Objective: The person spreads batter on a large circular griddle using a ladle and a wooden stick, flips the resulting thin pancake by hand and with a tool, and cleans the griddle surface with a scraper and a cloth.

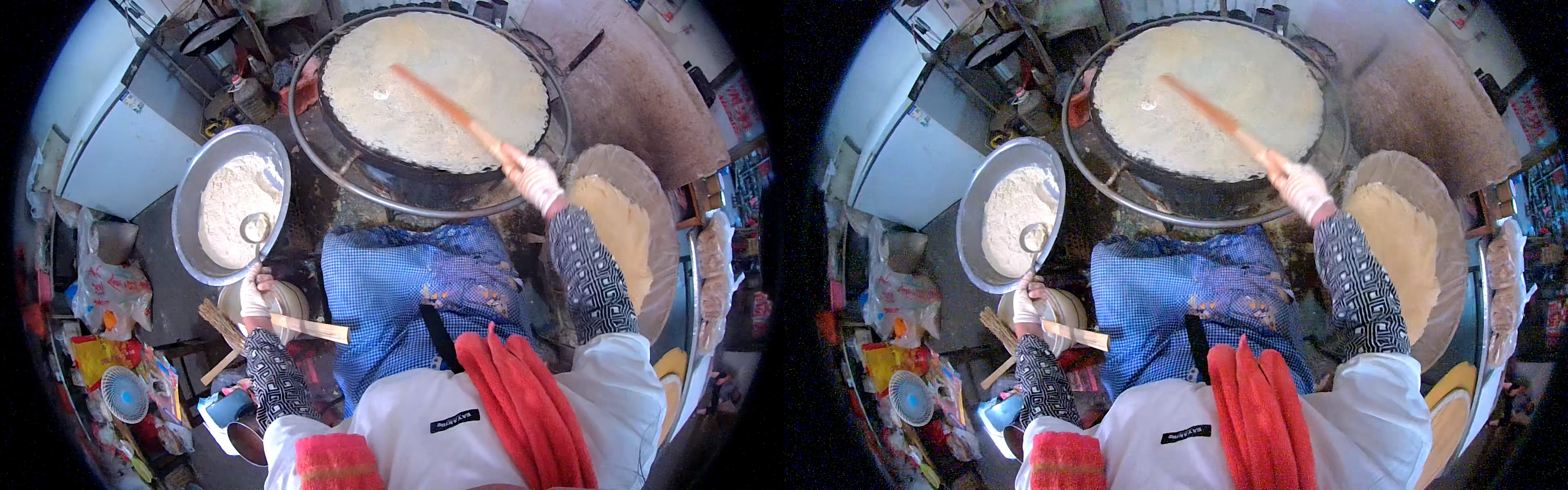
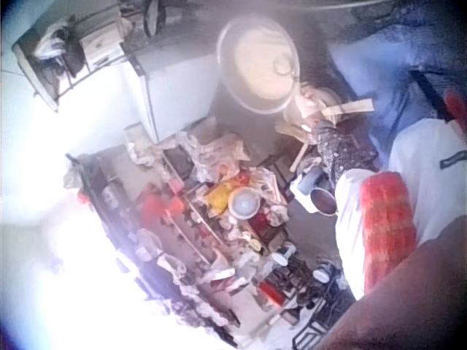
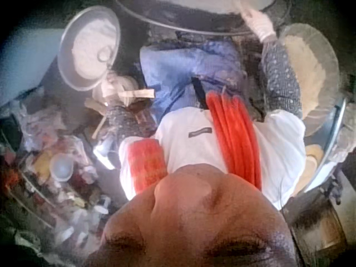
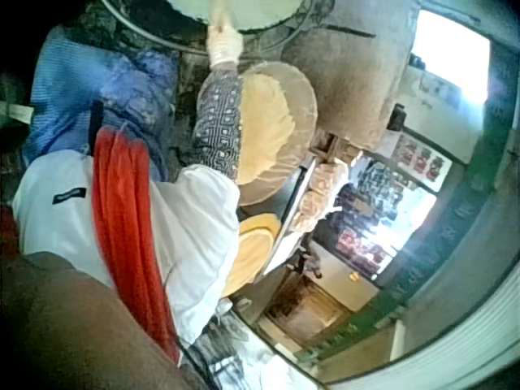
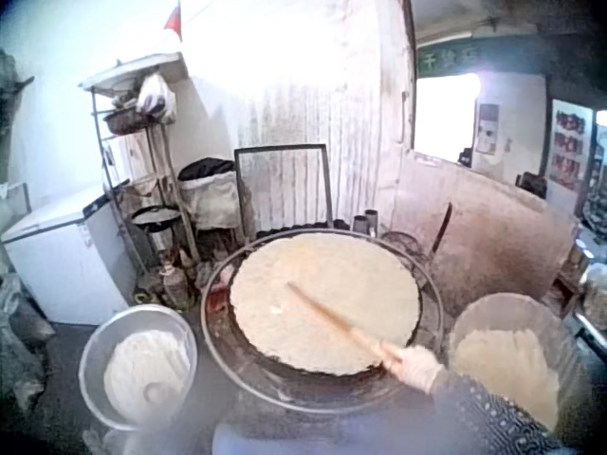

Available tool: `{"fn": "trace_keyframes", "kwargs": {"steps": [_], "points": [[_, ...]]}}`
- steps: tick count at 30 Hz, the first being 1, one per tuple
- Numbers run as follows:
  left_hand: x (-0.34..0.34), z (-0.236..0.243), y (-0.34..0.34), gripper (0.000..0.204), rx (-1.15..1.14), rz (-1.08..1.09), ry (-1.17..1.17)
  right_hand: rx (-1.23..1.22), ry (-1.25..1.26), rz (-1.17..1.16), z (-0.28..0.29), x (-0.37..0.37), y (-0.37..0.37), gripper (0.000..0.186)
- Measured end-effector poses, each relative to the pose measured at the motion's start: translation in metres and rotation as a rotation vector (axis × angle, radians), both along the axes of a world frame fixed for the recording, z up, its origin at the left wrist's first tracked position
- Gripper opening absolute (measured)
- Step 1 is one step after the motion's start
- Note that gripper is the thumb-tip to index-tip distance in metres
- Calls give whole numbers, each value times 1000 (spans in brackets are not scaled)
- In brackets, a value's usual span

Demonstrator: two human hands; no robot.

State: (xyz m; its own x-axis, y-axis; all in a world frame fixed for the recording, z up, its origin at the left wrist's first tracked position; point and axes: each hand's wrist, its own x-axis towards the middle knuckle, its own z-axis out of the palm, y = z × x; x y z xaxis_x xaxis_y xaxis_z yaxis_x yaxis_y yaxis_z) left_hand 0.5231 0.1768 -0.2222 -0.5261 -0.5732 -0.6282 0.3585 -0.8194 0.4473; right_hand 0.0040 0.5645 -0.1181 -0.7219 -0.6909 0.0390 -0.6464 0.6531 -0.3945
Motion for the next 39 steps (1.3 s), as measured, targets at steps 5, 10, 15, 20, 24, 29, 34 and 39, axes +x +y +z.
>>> {"fn": "trace_keyframes", "kwargs": {"steps": [5, 10, 15, 20, 24, 29, 34, 39], "points": [[23, -8, -19, 43, -777, -178, -731, -785, -748, -651, -26, -69, 24, 43], [-6, 29, -19, 62, -1396, -317, -1413, -632, -1024, -283, -29, 60, -4, 47], [-121, 37, -37, 65, -2022, -513, -1318, -589, -1102, -172, -15, 148, -87, 48], [-257, 70, -4, 70, -2399, -822, -1319, -843, -1250, -188, -11, 169, -68, 50], [-288, 57, 18, 30, -2309, -1466, -1565, -1092, -917, -334, -3, 94, -7, 56], [-298, 56, 87, 22, -2264, -1525, -1496, -799, -923, -570, -26, 64, 24, 53], [-311, 50, 160, 20, -2135, -1438, -1308, -766, -1239, -347, -30, 129, -36, 40], [-326, 45, 214, 26, -2156, -1305, -940, 3, 104, 73, -40, 82, -49, 37]]}}
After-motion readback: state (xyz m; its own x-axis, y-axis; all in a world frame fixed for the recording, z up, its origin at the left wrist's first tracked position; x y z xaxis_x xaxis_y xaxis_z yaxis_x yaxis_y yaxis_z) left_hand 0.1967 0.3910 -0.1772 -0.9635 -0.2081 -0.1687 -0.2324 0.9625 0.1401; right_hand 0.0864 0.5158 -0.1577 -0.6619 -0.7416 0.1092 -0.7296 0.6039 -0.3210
